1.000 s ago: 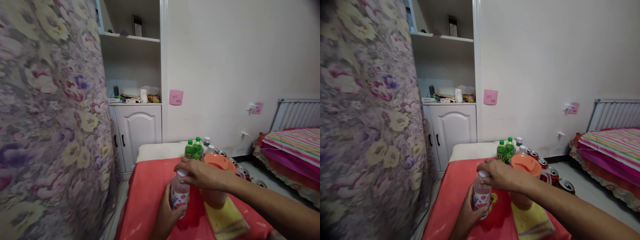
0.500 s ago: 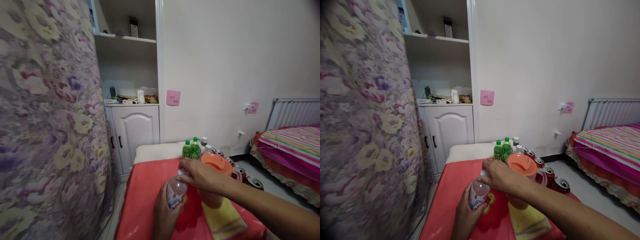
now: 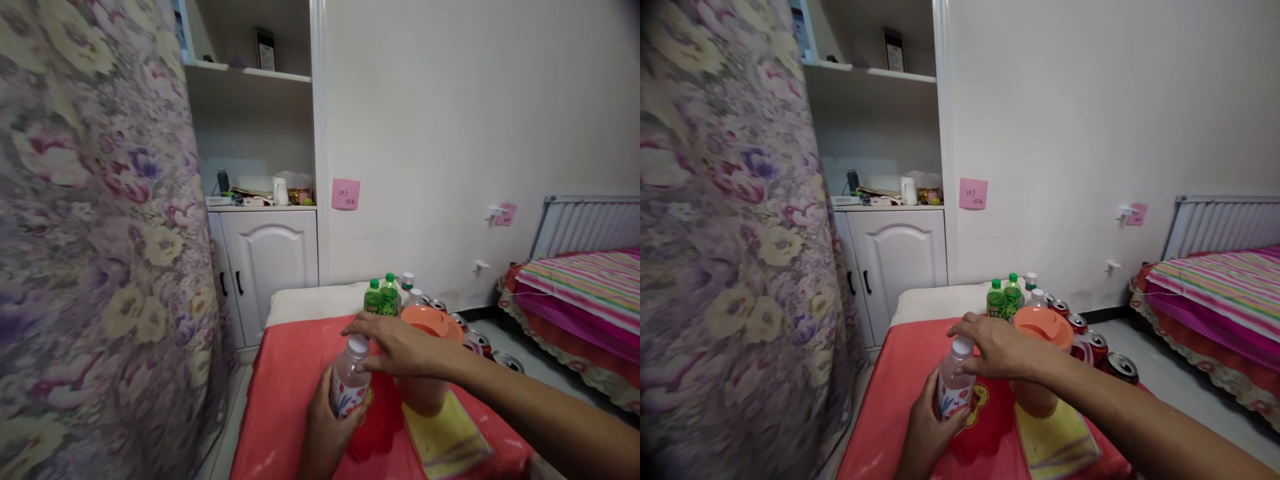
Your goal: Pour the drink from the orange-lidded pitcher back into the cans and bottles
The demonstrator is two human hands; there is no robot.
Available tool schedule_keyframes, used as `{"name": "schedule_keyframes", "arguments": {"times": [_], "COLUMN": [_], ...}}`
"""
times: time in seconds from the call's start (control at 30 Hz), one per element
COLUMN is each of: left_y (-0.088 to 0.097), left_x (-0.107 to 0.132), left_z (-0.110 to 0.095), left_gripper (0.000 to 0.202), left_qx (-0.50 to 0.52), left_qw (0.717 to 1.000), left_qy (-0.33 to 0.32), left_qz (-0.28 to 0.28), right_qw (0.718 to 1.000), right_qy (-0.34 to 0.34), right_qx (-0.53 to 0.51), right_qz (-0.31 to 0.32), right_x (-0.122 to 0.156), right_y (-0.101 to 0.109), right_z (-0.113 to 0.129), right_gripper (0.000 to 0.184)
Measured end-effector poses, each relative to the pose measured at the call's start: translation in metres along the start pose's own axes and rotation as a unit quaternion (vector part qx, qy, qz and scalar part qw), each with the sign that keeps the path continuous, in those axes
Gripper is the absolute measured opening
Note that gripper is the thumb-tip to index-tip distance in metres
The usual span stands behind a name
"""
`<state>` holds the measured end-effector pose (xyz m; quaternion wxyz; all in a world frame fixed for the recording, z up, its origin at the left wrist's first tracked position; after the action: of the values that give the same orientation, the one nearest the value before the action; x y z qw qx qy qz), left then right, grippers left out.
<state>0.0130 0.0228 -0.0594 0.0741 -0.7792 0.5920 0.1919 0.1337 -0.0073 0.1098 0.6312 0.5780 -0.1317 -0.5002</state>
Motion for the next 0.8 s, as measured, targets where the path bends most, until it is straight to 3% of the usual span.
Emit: {"name": "schedule_keyframes", "arguments": {"times": [0.13, 0.3, 0.47, 0.63, 0.8], "left_y": [-0.003, -0.011, -0.008, -0.004, -0.006], "left_x": [0.0, 0.002, 0.0, -0.002, -0.001], "left_z": [-0.002, -0.008, -0.01, -0.012, -0.01], "left_gripper": [0.073, 0.078, 0.076, 0.071, 0.074], "left_qx": [0.019, 0.031, 0.061, 0.061, 0.065], "left_qw": [0.999, 0.993, 0.991, 0.993, 0.992], "left_qy": [0.035, 0.057, 0.056, 0.048, 0.052], "left_qz": [0.033, 0.1, 0.101, 0.086, 0.095], "right_qw": [0.999, 0.996, 0.986, 0.99, 0.999], "right_qy": [-0.035, 0.066, 0.11, 0.079, 0.016], "right_qx": [0.019, -0.064, -0.123, -0.114, -0.036], "right_qz": [-0.008, 0.009, 0.008, 0.003, -0.018], "right_x": [-0.001, 0.0, 0.003, 0.003, 0.0], "right_y": [-0.002, 0.003, 0.008, 0.004, 0.003], "right_z": [-0.008, 0.011, 0.018, 0.014, -0.002], "right_gripper": [0.033, 0.036, 0.043, 0.051, 0.038]}}
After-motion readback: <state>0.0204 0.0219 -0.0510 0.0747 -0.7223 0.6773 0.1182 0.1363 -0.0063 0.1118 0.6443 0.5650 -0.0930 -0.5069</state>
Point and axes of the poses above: each hand's wrist, its own x-axis away from the middle knuckle, its own y-axis out of the back of the hand, z = x × y, the point moved 10 cm from there along -x, towards the middle knuckle, and after that the axes turned 13 degrees about -z, right-handed, at the moved point
